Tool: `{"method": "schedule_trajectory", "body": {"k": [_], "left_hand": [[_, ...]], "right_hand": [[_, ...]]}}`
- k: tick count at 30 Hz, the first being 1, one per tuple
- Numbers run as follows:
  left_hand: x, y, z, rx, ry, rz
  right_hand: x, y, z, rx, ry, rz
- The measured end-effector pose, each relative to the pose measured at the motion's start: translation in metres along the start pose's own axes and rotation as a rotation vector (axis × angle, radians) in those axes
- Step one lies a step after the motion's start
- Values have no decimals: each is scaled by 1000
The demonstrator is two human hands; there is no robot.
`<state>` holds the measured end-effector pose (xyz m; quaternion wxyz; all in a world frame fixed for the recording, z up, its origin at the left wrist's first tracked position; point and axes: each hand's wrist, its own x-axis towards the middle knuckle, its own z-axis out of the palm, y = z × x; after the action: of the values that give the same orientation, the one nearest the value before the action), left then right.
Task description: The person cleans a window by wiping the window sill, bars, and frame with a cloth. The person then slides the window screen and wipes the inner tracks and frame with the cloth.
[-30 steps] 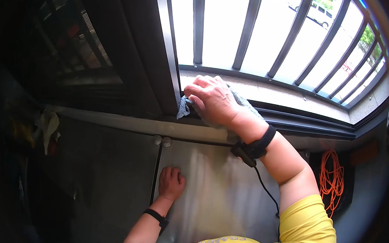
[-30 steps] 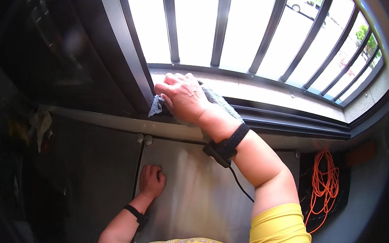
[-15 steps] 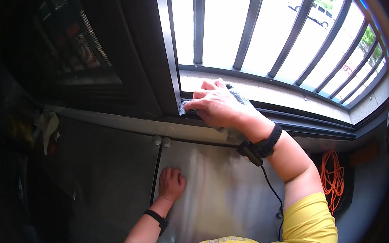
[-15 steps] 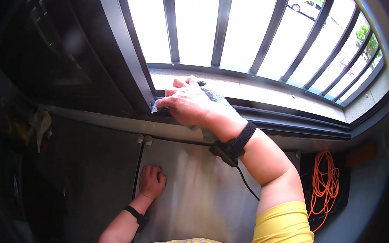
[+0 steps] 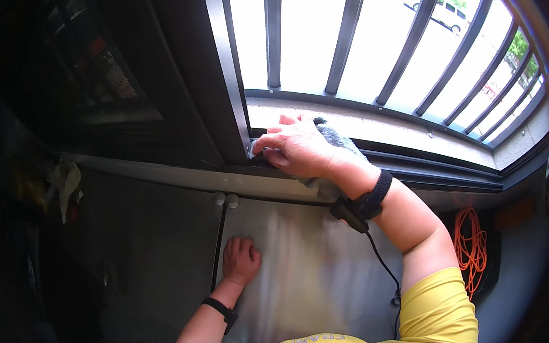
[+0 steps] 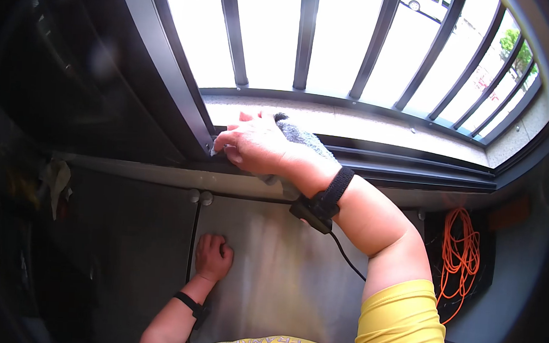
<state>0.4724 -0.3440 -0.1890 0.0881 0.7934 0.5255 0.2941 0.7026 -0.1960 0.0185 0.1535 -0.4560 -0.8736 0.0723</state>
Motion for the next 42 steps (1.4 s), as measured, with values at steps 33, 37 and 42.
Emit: {"method": "schedule_trajectory", "body": {"k": [33, 37, 42], "left_hand": [[-1, 2, -1, -1, -21, -2], [1, 4, -1, 15, -3, 17], [1, 0, 0, -12, -4, 40]], "right_hand": [[-5, -8, -11, -234, -196, -124], [-5, -9, -4, -284, -153, -137], [-3, -18, -6, -348, -209, -81]]}}
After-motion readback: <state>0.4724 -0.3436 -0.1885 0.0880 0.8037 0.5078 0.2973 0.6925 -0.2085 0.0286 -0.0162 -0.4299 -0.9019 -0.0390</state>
